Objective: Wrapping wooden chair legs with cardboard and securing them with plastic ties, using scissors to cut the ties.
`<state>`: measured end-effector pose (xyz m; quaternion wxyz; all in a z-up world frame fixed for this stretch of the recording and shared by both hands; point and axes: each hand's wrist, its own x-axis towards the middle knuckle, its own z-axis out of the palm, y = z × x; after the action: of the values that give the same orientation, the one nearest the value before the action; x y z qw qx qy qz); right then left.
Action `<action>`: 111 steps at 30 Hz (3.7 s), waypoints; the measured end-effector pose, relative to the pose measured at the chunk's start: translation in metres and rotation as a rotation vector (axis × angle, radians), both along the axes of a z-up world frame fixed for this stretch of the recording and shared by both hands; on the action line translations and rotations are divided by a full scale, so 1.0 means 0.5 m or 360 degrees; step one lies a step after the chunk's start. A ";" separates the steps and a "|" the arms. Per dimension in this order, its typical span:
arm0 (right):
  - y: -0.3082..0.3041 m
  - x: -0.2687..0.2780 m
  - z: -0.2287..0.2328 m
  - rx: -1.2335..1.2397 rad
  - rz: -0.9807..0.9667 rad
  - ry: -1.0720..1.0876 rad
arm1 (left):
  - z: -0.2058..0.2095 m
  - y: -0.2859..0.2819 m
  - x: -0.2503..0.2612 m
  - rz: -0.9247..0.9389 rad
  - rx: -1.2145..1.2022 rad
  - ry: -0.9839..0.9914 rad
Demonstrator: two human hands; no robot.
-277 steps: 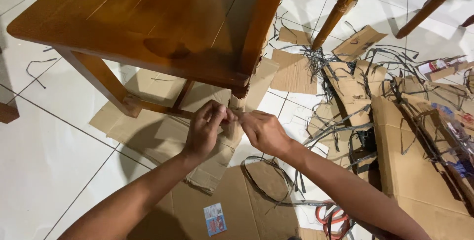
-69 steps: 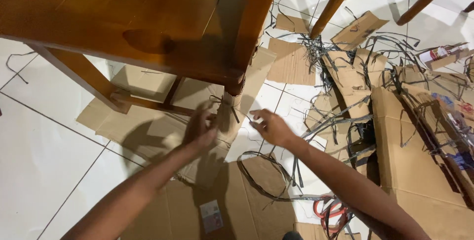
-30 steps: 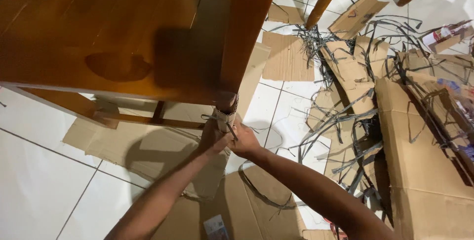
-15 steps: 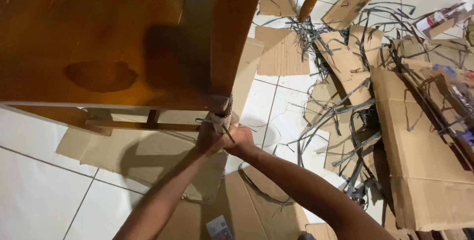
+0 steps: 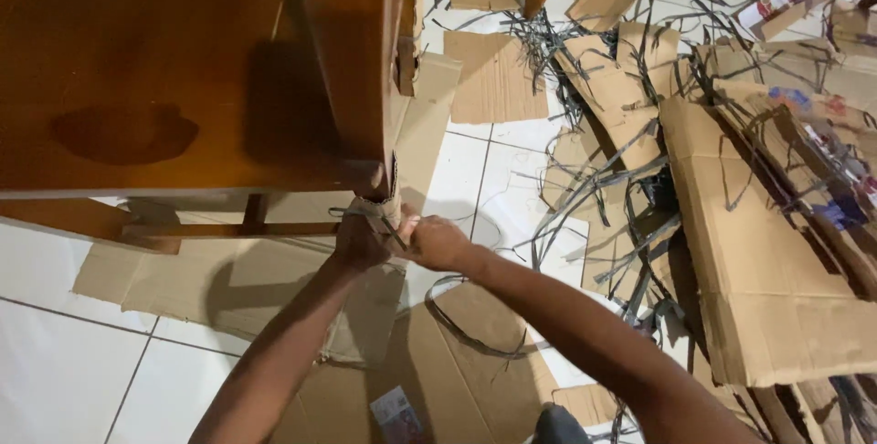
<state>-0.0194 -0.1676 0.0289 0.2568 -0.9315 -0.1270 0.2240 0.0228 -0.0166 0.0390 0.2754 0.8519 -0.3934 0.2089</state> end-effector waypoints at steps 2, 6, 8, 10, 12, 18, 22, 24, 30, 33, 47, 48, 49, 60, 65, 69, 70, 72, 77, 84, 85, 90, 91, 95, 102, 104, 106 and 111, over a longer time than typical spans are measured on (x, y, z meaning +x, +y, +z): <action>-0.052 -0.003 -0.017 -0.0013 -0.0012 0.0090 | 0.002 -0.005 0.003 0.0228 0.0007 0.0319; -0.143 -0.039 -0.037 -0.0332 0.0035 0.0222 | 0.003 -0.012 -0.005 0.0155 0.0047 -0.0502; -0.184 -0.072 -0.048 -0.0427 0.0062 0.0187 | -0.042 -0.010 -0.013 0.0257 -0.0047 0.0061; -0.217 -0.111 -0.060 -0.0521 0.0088 0.0152 | -0.068 -0.005 -0.025 0.0354 -0.0139 0.0623; -0.244 -0.154 -0.070 -0.0510 0.0069 0.0096 | -0.072 0.004 -0.037 0.0399 -0.0134 0.0790; -0.260 -0.257 -0.096 -0.0417 0.0142 0.0273 | -0.056 0.031 -0.034 0.0443 -0.0201 0.1130; -0.295 -0.257 -0.221 -0.0536 0.0358 0.0166 | -0.006 0.057 -0.064 0.0345 -0.0048 0.0935; -0.301 -0.246 -0.167 -0.0198 0.0051 0.0184 | -0.018 0.078 -0.059 0.0171 -0.0195 0.1099; -0.308 -0.224 -0.057 0.0365 -0.0620 0.0063 | 0.060 0.099 -0.156 0.0547 -0.0103 0.0843; -0.285 -0.207 -0.026 0.0614 -0.0831 0.0180 | -0.058 0.133 -0.138 0.0623 -0.0278 0.0663; -0.116 -0.118 0.010 0.1282 -0.1156 0.0045 | -0.057 0.095 -0.199 0.0391 -0.0272 0.1074; -0.103 -0.102 0.001 0.1302 -0.1166 -0.0002 | -0.067 0.096 -0.193 0.0481 -0.0381 0.0971; -0.084 -0.094 0.005 0.1306 -0.1150 0.0004 | -0.071 0.088 -0.191 0.0497 -0.0382 0.0967; 0.084 0.003 -0.032 0.1774 -0.0716 0.0065 | -0.091 0.080 -0.164 0.0608 -0.1230 0.1485; 0.084 0.018 -0.078 0.1715 -0.0676 0.0102 | -0.025 0.101 -0.140 0.0693 -0.1069 0.1553; 0.081 0.025 -0.083 0.1695 -0.0647 0.0099 | 0.070 0.094 -0.147 0.0805 -0.0890 0.1548; 0.078 0.028 -0.085 0.1692 -0.0651 0.0100 | 0.042 0.097 -0.129 0.0803 -0.0891 0.1552; 0.073 0.029 -0.092 0.1746 -0.0544 0.0085 | -0.016 0.103 -0.100 0.0841 -0.0781 0.1396; 0.088 0.031 -0.091 0.1705 -0.0546 0.0097 | -0.092 0.128 -0.057 0.0736 -0.0597 0.1124; 0.074 0.016 -0.084 0.0863 -0.0012 -0.0583 | -0.141 0.145 -0.045 0.0844 -0.0608 0.1225; 0.077 0.002 -0.071 0.0866 -0.0013 -0.0585 | -0.139 0.143 -0.055 0.0844 -0.0605 0.1222; 0.078 -0.044 -0.035 0.1212 -0.0958 0.0012 | -0.072 0.153 -0.100 0.0805 -0.0496 0.1371; 0.075 -0.046 -0.032 0.1213 -0.0958 0.0009 | -0.090 0.154 -0.098 0.0803 -0.0497 0.1369; 0.069 -0.064 -0.062 0.1176 -0.1132 -0.0049 | -0.106 0.148 -0.108 0.0670 -0.0501 0.1608; 0.071 -0.101 -0.019 0.1361 -0.1300 0.0027 | -0.003 0.109 -0.147 0.0662 -0.0517 0.1734; 0.065 -0.092 -0.036 0.1433 -0.1298 0.0010 | -0.030 0.108 -0.140 0.0641 -0.0532 0.1713; 0.056 -0.085 -0.053 0.1509 -0.1300 -0.0005 | -0.057 0.106 -0.133 0.0621 -0.0539 0.1694; 0.040 -0.088 -0.051 0.1498 -0.1301 0.0008 | -0.054 0.099 -0.143 0.0633 -0.0517 0.1657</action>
<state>-0.0635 -0.1478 0.0033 0.7051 -0.6913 0.1553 0.0298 -0.0485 0.0327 0.0120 0.5152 0.8469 -0.0015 -0.1321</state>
